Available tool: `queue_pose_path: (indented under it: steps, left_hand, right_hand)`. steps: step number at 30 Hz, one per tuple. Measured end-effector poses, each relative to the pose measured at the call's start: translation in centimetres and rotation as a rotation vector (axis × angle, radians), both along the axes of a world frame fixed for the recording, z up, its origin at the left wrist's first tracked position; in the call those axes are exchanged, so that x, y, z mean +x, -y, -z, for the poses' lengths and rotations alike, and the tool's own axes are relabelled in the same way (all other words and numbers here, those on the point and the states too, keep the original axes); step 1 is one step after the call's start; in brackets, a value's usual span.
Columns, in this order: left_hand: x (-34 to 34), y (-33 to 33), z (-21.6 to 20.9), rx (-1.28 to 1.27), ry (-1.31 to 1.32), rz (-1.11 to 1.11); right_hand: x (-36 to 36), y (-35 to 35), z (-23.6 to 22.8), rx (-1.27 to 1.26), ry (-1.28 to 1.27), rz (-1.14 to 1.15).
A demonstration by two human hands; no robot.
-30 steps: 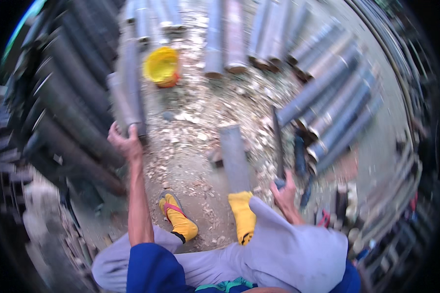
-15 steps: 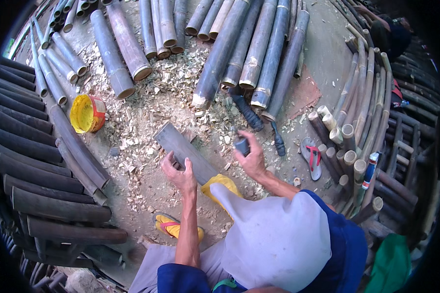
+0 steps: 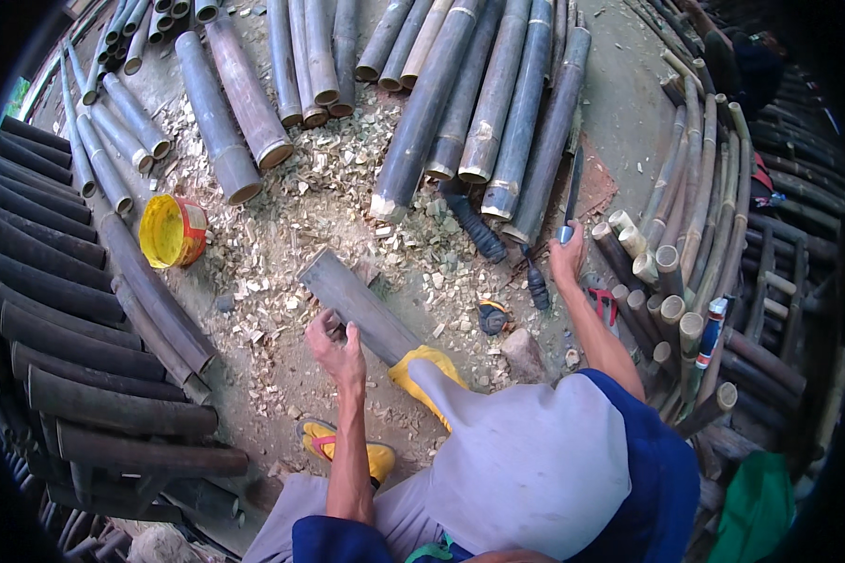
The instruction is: The person sits on the ground and uses a knife to sharpen the end of a long bamboo pole. They repeatedly rotate the pole and scrape the knife along the edge to create a tapered point. The person then places the sharpened pole among other similar poles and picks up a new one to repeat the process.
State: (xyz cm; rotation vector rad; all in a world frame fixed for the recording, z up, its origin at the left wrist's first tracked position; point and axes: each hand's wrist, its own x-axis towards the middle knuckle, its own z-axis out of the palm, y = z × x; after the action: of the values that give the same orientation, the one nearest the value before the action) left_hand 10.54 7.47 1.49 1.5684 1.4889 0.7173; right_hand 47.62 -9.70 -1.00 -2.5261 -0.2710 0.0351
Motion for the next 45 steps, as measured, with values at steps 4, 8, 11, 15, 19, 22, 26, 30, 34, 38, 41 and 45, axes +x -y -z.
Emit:
queue_pose_path:
  steps: [4, 8, 11, 15, 19, 22, 26, 30, 34, 38, 41, 45]
  left_hand:
    - [0.8, 0.2, -0.5, 0.031, -0.028, 0.065]
    - [0.2, 0.2, -0.2, 0.107, -0.064, 0.106]
    - [0.1, 0.1, -0.5, 0.076, -0.065, 0.11]
    - [0.0, 0.1, -0.6, 0.016, -0.055, 0.095]
    - [-0.5, 0.2, 0.5, -0.051, 0.0, 0.053]
    - [0.1, 0.7, 0.7, -0.057, 0.016, 0.043]
    - [0.6, 0.9, 1.0, -0.045, 0.002, 0.047]
    - [0.7, 0.5, 0.9, -0.038, 0.022, 0.055]
    - [0.2, -0.3, 0.2, 0.02, -0.07, 0.055]
    - [-0.4, -0.5, 0.0, 0.048, -0.097, 0.04]
    - [-0.4, -0.4, 0.1, 0.079, -0.061, 0.046]
    - [-0.4, 0.5, -0.5, 0.035, -0.008, 0.005]
  right_hand:
    - [2.3, 0.2, 2.4, -0.132, 0.092, -0.037]
    - [2.1, -0.6, 2.9, -0.195, 0.025, -0.06]
    - [2.0, -0.2, 3.4, -0.217, 0.005, -0.099]
    - [1.1, 0.4, 4.5, -0.203, 0.082, -0.116]
    - [1.1, 0.4, 4.7, -0.202, 0.043, -0.12]
    - [1.4, 1.0, 4.6, -0.184, 0.073, -0.123]
    - [2.0, 1.8, 5.0, -0.13, 0.098, -0.116]
    - [2.0, 1.5, 6.2, -0.1, 0.297, -0.07]
    - [1.6, 2.4, 6.0, -0.136, 0.097, -0.043]
    - [1.1, 2.2, 4.3, -0.216, -0.053, -0.168]
    - [3.1, 5.2, 6.1, -0.165, 0.116, -0.357]
    - [4.5, 6.2, 8.1, -0.25, 0.03, -0.314]
